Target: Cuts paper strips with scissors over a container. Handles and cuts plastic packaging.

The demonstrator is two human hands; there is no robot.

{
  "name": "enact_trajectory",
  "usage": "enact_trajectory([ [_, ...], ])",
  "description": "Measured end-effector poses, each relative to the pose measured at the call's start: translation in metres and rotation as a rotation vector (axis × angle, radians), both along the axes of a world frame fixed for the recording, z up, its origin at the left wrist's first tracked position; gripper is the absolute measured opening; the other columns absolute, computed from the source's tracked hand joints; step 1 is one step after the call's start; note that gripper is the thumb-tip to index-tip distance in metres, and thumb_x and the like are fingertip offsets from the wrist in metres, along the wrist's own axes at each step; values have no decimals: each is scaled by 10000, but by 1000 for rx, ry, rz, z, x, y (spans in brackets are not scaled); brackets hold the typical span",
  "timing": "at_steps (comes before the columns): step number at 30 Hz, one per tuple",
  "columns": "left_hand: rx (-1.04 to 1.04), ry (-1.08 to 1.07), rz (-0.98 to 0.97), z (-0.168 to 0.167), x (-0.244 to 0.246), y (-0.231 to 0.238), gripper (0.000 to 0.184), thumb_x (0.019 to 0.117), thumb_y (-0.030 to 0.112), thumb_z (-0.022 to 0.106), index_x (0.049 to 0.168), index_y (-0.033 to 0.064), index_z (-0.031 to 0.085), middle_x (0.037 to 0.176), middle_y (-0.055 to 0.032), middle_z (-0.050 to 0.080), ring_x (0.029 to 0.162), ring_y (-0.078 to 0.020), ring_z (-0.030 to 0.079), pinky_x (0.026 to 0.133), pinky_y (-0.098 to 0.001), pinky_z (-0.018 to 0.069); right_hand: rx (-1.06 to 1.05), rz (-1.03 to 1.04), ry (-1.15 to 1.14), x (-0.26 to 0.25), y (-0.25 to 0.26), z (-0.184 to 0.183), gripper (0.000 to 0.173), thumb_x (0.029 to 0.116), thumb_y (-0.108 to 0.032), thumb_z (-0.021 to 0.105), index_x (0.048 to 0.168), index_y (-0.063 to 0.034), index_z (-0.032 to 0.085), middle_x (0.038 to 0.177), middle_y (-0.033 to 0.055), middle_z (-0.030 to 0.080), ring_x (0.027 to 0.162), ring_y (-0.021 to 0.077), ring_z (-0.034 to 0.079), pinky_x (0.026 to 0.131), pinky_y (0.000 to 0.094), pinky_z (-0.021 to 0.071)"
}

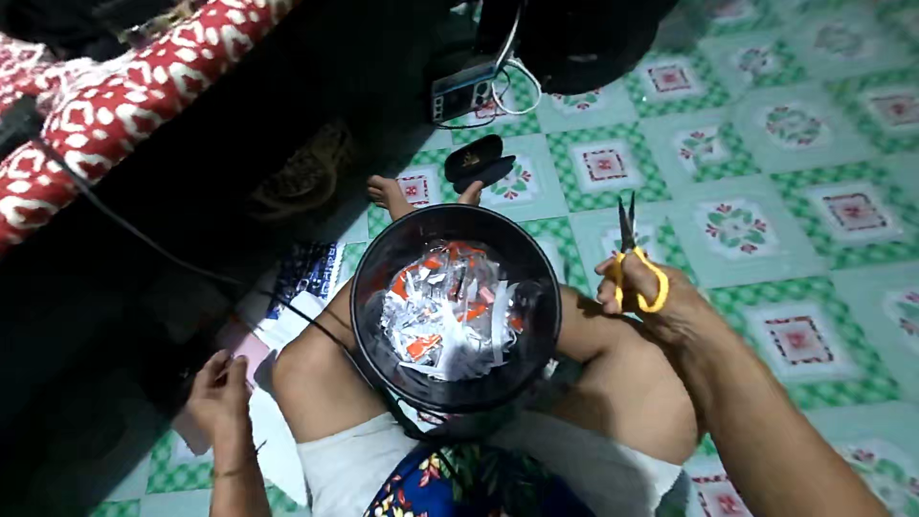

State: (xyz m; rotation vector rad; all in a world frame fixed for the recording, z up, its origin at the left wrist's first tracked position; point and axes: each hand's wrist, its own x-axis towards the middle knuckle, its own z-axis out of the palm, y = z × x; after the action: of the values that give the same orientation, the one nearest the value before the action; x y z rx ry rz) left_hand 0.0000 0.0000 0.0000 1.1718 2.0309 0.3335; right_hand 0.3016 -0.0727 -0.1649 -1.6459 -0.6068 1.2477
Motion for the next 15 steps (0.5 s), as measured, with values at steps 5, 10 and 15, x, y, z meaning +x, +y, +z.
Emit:
enact_trajectory([
  [5,938,136,-598,-66,-88,-6,180,970,-41,577,941,-193,669,897,-269,684,919,-131,654,874,-166,484,24,16,95,2,-1,-12,295,1110,-211,352,1030,-60,593,620,-43,642,523,53,622,548,201,558],
  [10,1092,200,-1398,-101,-30,10,167,1016,156,569,1062,139,729,1042,-93,733,1016,-264,683,944,-428,501,113,71,99,6,-9,-14,255,1088,-216,405,1044,-67,608,640,-46,637,546,57,626,561,210,563],
  [15,1003,176,-1933,-125,43,16,252,975,-6,532,1078,63,750,1198,-82,733,1206,-297,658,1084,-569,429,70,82,114,7,-15,-15,205,1091,-173,433,1039,-49,587,644,-36,625,549,53,616,562,198,545],
])
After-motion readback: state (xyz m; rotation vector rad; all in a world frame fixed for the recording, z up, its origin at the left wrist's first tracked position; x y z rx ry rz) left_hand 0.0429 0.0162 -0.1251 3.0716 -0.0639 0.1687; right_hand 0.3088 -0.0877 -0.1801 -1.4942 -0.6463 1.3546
